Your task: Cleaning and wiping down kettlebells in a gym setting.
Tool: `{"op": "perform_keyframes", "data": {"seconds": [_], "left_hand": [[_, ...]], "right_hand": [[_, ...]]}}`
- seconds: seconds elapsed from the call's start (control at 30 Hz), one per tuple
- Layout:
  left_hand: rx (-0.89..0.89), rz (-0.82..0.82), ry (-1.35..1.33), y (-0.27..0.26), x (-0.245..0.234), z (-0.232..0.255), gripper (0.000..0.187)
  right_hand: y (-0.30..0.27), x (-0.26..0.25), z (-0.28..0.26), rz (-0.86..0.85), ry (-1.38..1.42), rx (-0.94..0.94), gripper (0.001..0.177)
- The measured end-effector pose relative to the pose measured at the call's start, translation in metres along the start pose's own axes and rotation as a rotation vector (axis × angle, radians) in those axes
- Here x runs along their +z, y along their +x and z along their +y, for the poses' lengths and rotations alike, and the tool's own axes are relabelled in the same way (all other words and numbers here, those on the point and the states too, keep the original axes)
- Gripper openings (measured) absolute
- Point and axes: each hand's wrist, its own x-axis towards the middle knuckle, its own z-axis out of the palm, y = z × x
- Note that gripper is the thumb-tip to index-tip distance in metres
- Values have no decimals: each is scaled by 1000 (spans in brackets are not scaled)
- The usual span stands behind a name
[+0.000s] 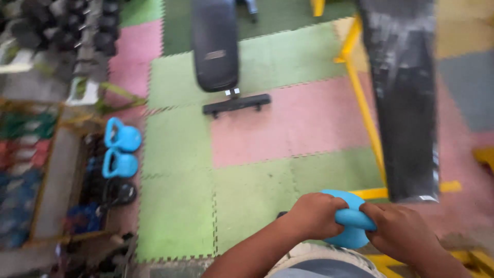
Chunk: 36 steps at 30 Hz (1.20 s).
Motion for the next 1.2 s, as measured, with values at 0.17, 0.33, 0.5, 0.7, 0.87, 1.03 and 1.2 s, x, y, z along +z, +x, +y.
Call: {"op": "perform_keyframes", "data": {"seconds": [0.17, 0.33, 0.5, 0.7, 0.87, 1.03, 1.2], "left_hand": [[-98, 116, 19, -39, -26, -35, 37], [-206, 216, 37, -79, -52, -61, 27], [-292, 359, 33, -111, -83, -68, 32], [-365, 542, 38, -122, -90, -94, 31], [-505, 607, -23, -110, -100, -116, 28], [-626, 644, 12, -88, -117, -139, 27], [-705, 751, 7, -61, -131, -158, 36]], "right_hand": [[46, -19, -64, -24, -72, -85, 40], [83, -23, -116, -77, -175, -224, 36], [117, -21, -150, -68, -174, -397, 42], [165, -23, -180, -26, -139, -584, 36], [214, -43, -210, -108, -226, -656, 33], [278, -36, -208, -188, -316, -780, 29], [325, -55, -220, -162, -201, -969, 28]]}}
